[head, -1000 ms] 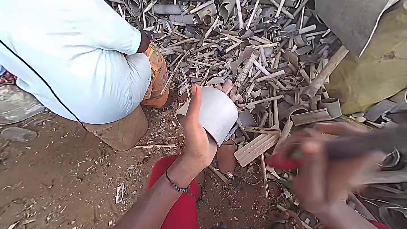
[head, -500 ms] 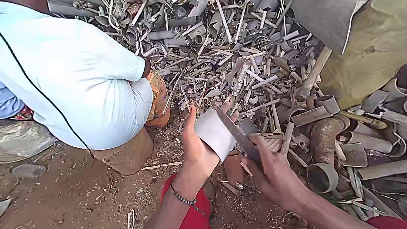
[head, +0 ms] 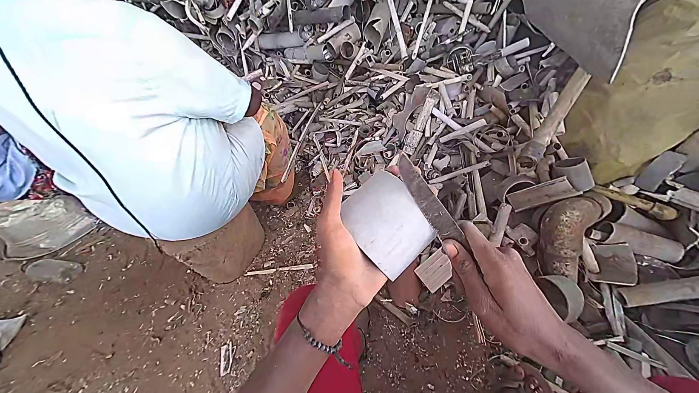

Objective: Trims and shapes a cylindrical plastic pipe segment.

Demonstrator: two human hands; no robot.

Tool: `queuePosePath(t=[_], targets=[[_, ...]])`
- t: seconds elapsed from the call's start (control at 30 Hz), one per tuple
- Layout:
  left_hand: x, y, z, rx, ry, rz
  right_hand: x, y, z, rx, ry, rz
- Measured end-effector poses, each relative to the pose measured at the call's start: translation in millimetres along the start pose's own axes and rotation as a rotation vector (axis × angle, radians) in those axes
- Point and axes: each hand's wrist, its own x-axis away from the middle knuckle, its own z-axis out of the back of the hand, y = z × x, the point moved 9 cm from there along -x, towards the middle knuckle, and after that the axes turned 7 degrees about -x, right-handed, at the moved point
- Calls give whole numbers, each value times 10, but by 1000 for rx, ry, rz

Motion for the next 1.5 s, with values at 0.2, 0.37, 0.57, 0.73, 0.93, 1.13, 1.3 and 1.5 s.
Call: queuePosePath(t=[0.2, 0.37, 0.57, 0.73, 0.93, 1.13, 1.3, 1.5], targets=[[-61, -40, -22, 55, -19, 10, 177, -179, -367, 42, -129, 16], [-24, -26, 41, -45, 94, -32, -9, 37, -132, 96, -18, -68], [-38, -65, 12, 8, -16, 22, 264, -204, -465, 59, -212, 50], [-40, 14, -51, -118, -65, -59, 143, -109, -262, -79, -127, 70], [327, 298, -367, -529, -480, -611, -89, 43, 419, -364, 176, -55], [232, 19, -204, -159, -421, -152, 5, -9, 339, -177, 89, 23], [162, 90, -112, -94, -268, -115, 47, -34, 140, -80, 11, 8], [154, 87, -85, -61, -174, -129, -56, 6, 52, -95, 5, -16]])
